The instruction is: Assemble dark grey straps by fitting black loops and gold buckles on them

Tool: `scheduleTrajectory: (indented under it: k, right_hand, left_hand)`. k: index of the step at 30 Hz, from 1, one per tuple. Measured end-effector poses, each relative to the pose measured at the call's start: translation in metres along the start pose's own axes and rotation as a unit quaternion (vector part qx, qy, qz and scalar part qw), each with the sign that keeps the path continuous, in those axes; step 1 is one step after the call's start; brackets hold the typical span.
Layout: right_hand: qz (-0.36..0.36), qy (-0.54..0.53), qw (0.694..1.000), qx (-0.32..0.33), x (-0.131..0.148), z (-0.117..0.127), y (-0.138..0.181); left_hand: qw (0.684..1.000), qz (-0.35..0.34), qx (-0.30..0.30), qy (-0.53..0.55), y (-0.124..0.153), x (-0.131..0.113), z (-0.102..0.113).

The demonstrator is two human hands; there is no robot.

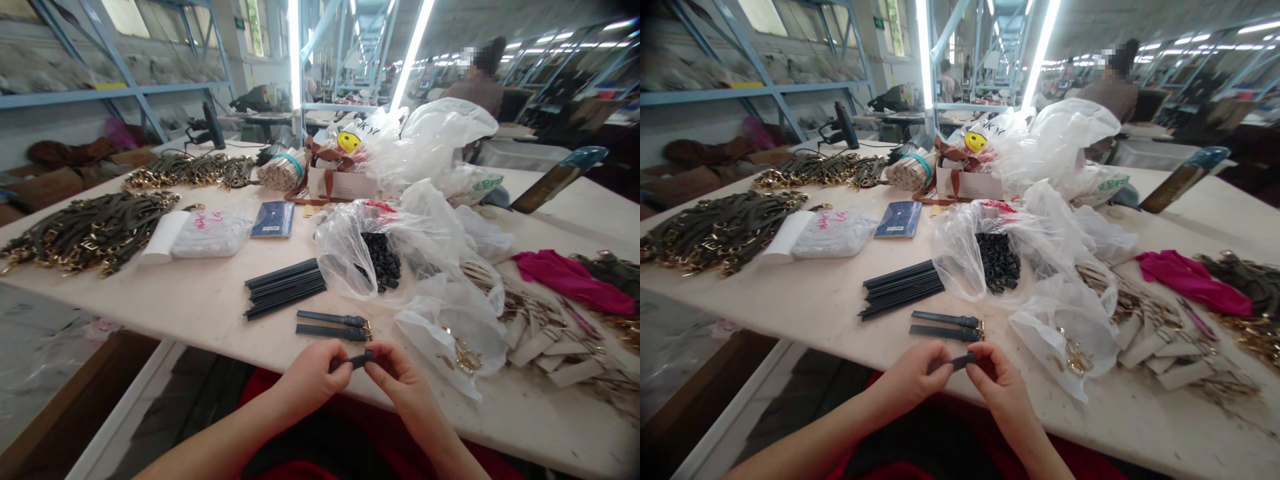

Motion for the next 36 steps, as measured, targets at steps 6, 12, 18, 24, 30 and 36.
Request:
scheduleTrajectory:
  k: [6,12,18,24,30,36]
  right_hand:
    - [-0.004,0.042,0.998,0.054,0.009,-0.004,0.008]
    - [-0.012,-0.033,0.999,-0.027,0.007,0.008,0.010]
    - [0.034,0.018,0.997,0.062,0.010,-0.006,0.014]
    - [0.155,0.416,0.886,-0.131,0.044,0.089,-0.002]
    - [0.079,0.669,0.715,-0.186,0.041,0.157,-0.050]
    - [0.072,0.689,0.706,-0.145,0.027,0.146,-0.074]
  left_hand:
    - [0.997,0.021,0.055,0.050,0.005,0.000,-0.005]
    - [0.971,0.073,0.205,0.097,0.021,0.000,-0.012]
    - [0.975,0.068,0.167,0.130,0.010,-0.002,-0.015]
    - [0.980,0.090,0.129,0.121,-0.003,0.012,-0.013]
    - [0.961,0.128,0.194,0.153,-0.005,0.002,-0.029]
    - [0.964,0.129,0.206,0.108,-0.008,0.000,-0.029]
Point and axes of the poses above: each hand's wrist, its own y-axis away from the middle knuckle, its own z-axis out of the back of the hand, x = y × z, the point moved 5 cm from there along -y, towards the middle knuckle, and after that the axes turned 4 degrees about -x, right-handed, at the moved point
